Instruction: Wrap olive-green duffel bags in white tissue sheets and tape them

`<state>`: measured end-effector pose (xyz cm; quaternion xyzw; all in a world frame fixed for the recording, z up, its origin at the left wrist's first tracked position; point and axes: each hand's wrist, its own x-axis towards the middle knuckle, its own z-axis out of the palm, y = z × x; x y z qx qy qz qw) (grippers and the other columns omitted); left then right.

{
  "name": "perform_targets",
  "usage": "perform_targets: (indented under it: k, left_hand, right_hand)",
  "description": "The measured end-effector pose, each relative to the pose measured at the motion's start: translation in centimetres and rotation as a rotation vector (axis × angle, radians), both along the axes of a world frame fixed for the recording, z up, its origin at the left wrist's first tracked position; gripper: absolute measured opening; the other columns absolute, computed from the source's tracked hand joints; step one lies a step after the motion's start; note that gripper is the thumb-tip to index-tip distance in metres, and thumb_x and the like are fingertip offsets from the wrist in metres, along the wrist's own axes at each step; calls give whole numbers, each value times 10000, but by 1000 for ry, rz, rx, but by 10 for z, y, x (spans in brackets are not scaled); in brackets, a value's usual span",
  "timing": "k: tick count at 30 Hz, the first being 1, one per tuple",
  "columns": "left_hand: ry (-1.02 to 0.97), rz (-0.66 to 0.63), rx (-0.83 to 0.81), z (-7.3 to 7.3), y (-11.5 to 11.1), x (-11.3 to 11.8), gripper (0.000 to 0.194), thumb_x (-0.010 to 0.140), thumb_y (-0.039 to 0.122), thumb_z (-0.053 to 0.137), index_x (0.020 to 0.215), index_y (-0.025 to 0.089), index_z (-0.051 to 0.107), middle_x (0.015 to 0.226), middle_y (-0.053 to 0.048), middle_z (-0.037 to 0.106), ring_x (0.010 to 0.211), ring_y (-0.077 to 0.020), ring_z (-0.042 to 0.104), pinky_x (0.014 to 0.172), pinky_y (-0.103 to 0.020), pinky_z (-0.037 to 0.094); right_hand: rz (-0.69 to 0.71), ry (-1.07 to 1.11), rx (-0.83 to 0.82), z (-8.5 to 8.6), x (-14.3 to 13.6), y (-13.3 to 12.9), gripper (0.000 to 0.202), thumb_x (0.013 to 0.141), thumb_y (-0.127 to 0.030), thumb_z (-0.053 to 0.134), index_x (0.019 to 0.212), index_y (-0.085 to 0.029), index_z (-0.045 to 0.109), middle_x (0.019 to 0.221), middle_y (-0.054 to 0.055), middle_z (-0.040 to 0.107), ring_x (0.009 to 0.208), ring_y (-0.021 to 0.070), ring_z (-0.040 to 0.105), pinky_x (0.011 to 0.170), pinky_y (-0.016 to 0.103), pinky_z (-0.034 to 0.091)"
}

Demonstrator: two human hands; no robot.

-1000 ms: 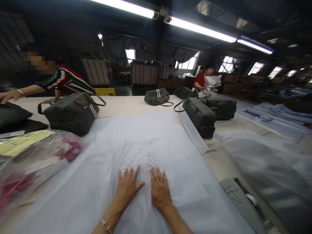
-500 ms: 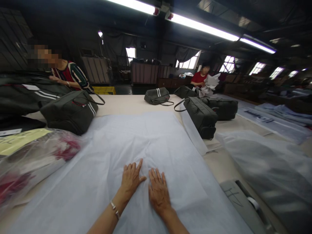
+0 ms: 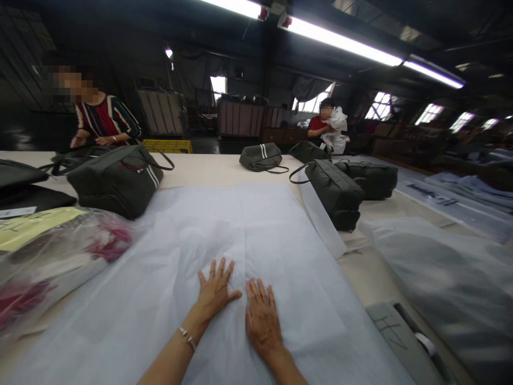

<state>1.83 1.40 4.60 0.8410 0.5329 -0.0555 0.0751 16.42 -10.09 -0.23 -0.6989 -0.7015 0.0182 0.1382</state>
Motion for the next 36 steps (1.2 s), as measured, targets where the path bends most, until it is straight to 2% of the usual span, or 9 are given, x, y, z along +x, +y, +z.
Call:
perform_targets:
  k: [5, 9, 14, 18, 22, 27, 32, 36]
  left_hand:
    - [20, 19, -47, 7, 2, 3, 818, 826, 560, 545, 1517, 276, 213, 1612, -123, 141, 1462, -427, 119, 1029, -774, 193]
    - [17, 8, -39, 7, 2, 4, 818, 816, 549, 538, 1517, 278, 216, 1609, -133, 164, 1457, -438, 128, 1012, -781, 208]
    - [18, 4, -37, 6, 5, 4, 805, 800, 536, 553, 1508, 334, 225, 1604, -136, 200, 1447, -452, 160, 988, -786, 232]
    - [17, -11, -42, 4, 8, 3, 808, 797, 539, 558, 1504, 364, 210, 1605, -133, 199, 1444, -459, 160, 971, -791, 244]
    - [15, -21, -46, 4, 10, 2, 817, 803, 527, 558, 1507, 373, 176, 1608, -143, 186, 1442, -470, 154, 961, -799, 242]
    - [12, -42, -90, 13, 12, 0, 826, 802, 540, 561, 1511, 361, 176, 1604, -151, 195, 1441, -465, 170, 965, -785, 265]
    - [-7, -43, -144, 24, 14, -2, 818, 834, 597, 488, 1524, 331, 141, 1607, -145, 189, 1446, -451, 169, 981, -769, 281]
    - [-13, -25, -170, 26, 15, -1, 801, 852, 604, 452, 1529, 313, 138, 1610, -144, 177, 1451, -449, 151, 994, -772, 259]
  right_hand:
    - [-4, 20, 0, 1, 0, 0, 608, 933, -169, 357, 1521, -253, 227, 1589, -41, 235, 1484, 183, 151, 1227, 443, 142]
    - [0, 42, 17, 0, 1, 0, 566, 961, -230, 352, 1517, -240, 248, 1581, -20, 270, 1478, 183, 180, 1219, 440, 170]
    - [-1, 100, -19, 3, 1, 1, 595, 936, -204, 386, 1514, -268, 261, 1588, -41, 240, 1483, 183, 152, 1225, 439, 128]
    - [20, 234, -168, 20, 9, 9, 546, 967, -372, 405, 1494, -253, 330, 1573, 12, 289, 1476, 216, 188, 1211, 475, 148]
    - [33, 369, -342, 37, 16, 15, 618, 972, -547, 346, 1488, -207, 339, 1566, 67, 303, 1470, 242, 205, 1187, 520, 183]
    - [49, 349, -304, 37, 11, 9, 665, 957, -583, 364, 1493, -192, 329, 1587, 73, 241, 1487, 255, 116, 1201, 529, 91]
    - [42, 363, -290, 35, 6, 9, 660, 975, -602, 266, 1486, -192, 347, 1583, 71, 256, 1486, 251, 132, 1202, 541, 85]
    - [51, 370, -281, 39, 2, 12, 672, 977, -611, 233, 1485, -187, 350, 1583, 77, 260, 1487, 259, 129, 1201, 554, 69]
